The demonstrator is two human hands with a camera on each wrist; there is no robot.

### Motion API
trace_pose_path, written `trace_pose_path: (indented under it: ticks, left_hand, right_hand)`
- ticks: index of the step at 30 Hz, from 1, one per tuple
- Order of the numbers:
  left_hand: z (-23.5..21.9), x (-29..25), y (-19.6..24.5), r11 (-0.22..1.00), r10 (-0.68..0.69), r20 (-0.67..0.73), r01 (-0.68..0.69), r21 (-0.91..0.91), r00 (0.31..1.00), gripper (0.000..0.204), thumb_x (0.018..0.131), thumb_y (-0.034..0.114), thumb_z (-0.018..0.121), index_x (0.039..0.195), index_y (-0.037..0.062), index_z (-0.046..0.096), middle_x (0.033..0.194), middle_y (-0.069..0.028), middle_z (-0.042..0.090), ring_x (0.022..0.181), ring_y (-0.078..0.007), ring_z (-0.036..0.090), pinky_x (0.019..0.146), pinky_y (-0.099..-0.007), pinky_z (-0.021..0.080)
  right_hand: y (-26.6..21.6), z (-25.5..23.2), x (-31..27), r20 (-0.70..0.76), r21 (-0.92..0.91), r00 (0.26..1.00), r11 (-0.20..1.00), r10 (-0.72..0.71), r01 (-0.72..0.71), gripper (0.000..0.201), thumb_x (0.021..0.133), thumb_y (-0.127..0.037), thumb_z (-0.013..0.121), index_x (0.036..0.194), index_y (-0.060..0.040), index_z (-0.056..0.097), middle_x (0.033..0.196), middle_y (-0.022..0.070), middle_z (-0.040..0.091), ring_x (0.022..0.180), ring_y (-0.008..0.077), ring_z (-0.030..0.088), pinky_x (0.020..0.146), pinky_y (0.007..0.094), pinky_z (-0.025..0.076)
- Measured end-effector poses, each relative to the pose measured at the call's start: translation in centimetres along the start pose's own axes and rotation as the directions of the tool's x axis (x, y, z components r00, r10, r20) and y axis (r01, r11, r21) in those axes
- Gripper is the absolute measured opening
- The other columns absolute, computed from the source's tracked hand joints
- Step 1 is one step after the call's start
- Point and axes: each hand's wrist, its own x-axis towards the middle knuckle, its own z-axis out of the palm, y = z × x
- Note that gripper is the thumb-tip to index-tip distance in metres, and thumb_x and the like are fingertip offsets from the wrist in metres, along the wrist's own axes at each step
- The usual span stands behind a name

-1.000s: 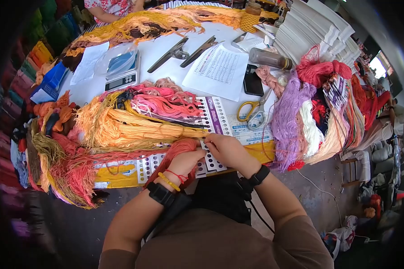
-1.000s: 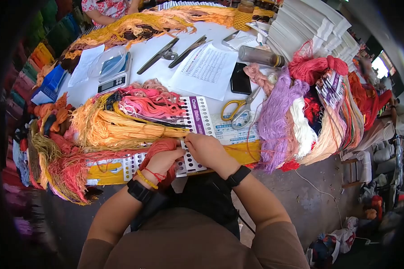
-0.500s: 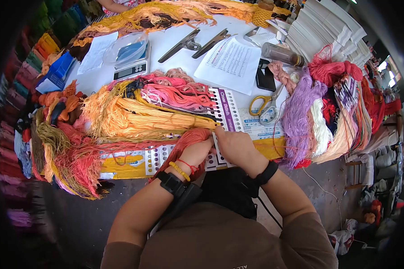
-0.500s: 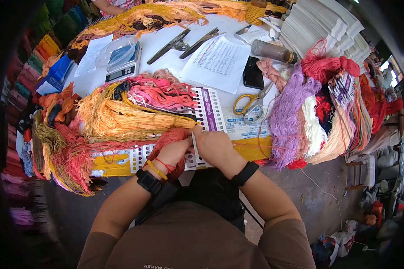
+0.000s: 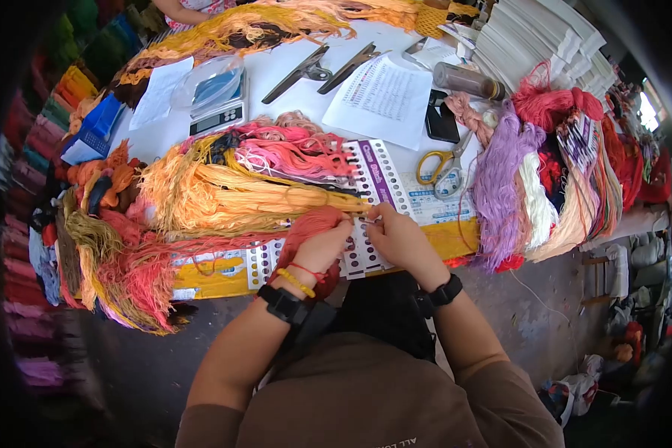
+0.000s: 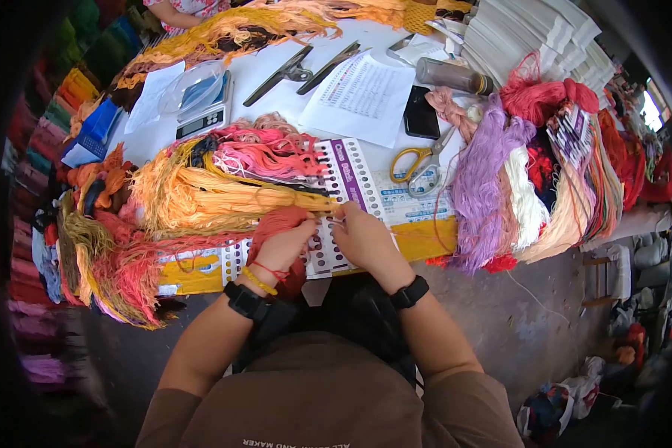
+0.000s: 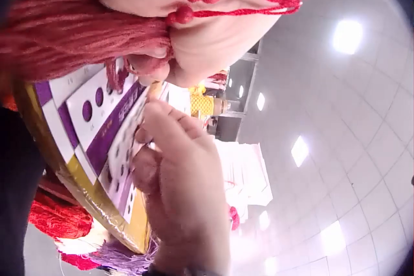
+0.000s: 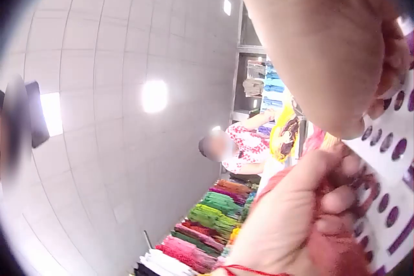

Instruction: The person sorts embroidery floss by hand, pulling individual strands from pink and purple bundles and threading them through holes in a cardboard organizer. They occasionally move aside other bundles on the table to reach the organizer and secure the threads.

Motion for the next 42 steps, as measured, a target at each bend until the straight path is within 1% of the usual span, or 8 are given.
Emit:
trace_pose_path:
  ticks: [8,15,18,30,34,36,39,42]
  left_hand:
    - [-2.7,-3.9,4.4,0.725,0.072,0.236,0.112,-0.680,0.969,0.012,0.085,0.018,0.048,0.090,0.0083,0.054,0.065,0.0004,0.046,0.050,-0.0055,0.037,0.044,-0.0179,0.025]
    - [-0.7,-2.5,2.9,0.906,-0.026,0.322,0.159,-0.393,0.946,0.032,0.089,0.031,0.047,0.113,0.0095,0.053,0.077,-0.0017,0.056,0.056,-0.0062,0.045,0.045,-0.0181,0.030]
    - [-0.6,-1.7,1.5,0.938,-0.051,0.325,0.157,-0.308,0.944,0.028,0.088,0.029,0.050,0.108,0.0111,0.058,0.082,0.0009,0.058,0.059,-0.0045,0.048,0.046,-0.0161,0.029]
    - [-13.4,-10.4,4.0,0.774,0.059,-0.260,-0.209,-0.598,0.964,0.021,0.086,0.015,0.045,0.066,0.0118,0.043,0.057,0.0023,0.039,0.037,-0.0040,0.024,0.033,-0.0203,0.017]
    - [-23.5,-13.5,5.5,0.822,0.183,-0.620,-0.464,-0.329,0.763,0.019,0.086,0.014,0.044,0.068,0.0111,0.046,0.062,0.0007,0.048,0.039,-0.0040,0.028,0.034,-0.0190,0.020]
    - [-26.5,-14.7,7.6,0.800,0.238,-0.898,-0.599,-0.036,0.371,0.016,0.088,0.019,0.045,0.076,0.0107,0.052,0.073,-0.0011,0.056,0.044,-0.0035,0.033,0.036,-0.0173,0.022]
    - [-28.0,-16.9,8.8,0.836,0.337,-0.913,-0.519,0.178,0.231,0.020,0.090,0.027,0.047,0.088,0.0092,0.056,0.082,-0.0013,0.059,0.048,-0.0028,0.035,0.038,-0.0160,0.023]
    - [-22.1,-17.5,7.3,0.926,0.282,-0.603,-0.375,-0.031,0.747,0.031,0.090,0.035,0.048,0.100,0.0068,0.057,0.084,0.0004,0.060,0.049,-0.0009,0.039,0.038,-0.0151,0.024]
  right_hand:
    - [1.5,1.8,-0.3,-0.187,-0.065,0.977,0.994,-0.101,0.090,0.014,0.078,-0.015,0.057,0.087,-0.0034,0.054,0.069,0.0136,0.060,0.063,0.0300,0.059,0.057,0.0374,0.045]
    - [-0.6,1.9,-2.5,-0.305,0.275,0.935,0.924,-0.179,0.267,0.009,0.080,-0.011,0.058,0.086,-0.0051,0.057,0.065,0.0100,0.056,0.056,0.0254,0.056,0.054,0.0314,0.044]
    - [-0.3,2.7,-2.2,-0.312,0.026,0.907,0.952,-0.283,0.306,0.015,0.077,-0.012,0.060,0.091,-0.0064,0.057,0.073,0.0094,0.056,0.063,0.0264,0.057,0.055,0.0329,0.046]
    - [-1.3,3.1,-1.7,-0.274,-0.182,0.949,0.977,-0.155,0.107,0.038,0.067,-0.016,0.060,0.103,-0.0072,0.049,0.095,0.0109,0.052,0.074,0.0288,0.058,0.060,0.0370,0.049]
    - [-1.1,3.4,-1.6,-0.292,-0.197,0.933,0.968,-0.210,0.156,0.040,0.068,-0.016,0.060,0.105,-0.0060,0.047,0.095,0.0126,0.050,0.068,0.0302,0.059,0.057,0.0388,0.049]
    - [-1.1,3.4,-1.7,-0.289,-0.195,0.936,0.970,-0.199,0.146,0.039,0.068,-0.016,0.060,0.104,-0.0068,0.047,0.095,0.0127,0.050,0.068,0.0306,0.059,0.058,0.0394,0.049]
    - [-0.9,3.3,-1.4,-0.329,-0.161,0.923,0.975,-0.201,0.155,0.035,0.069,-0.015,0.060,0.101,-0.0089,0.050,0.094,0.0107,0.052,0.069,0.0298,0.058,0.057,0.0403,0.048]
    - [-2.1,2.9,-1.7,-0.312,-0.042,0.939,0.989,-0.145,0.139,0.024,0.073,-0.014,0.059,0.096,-0.0087,0.054,0.089,0.0087,0.056,0.067,0.0251,0.058,0.056,0.0364,0.046]
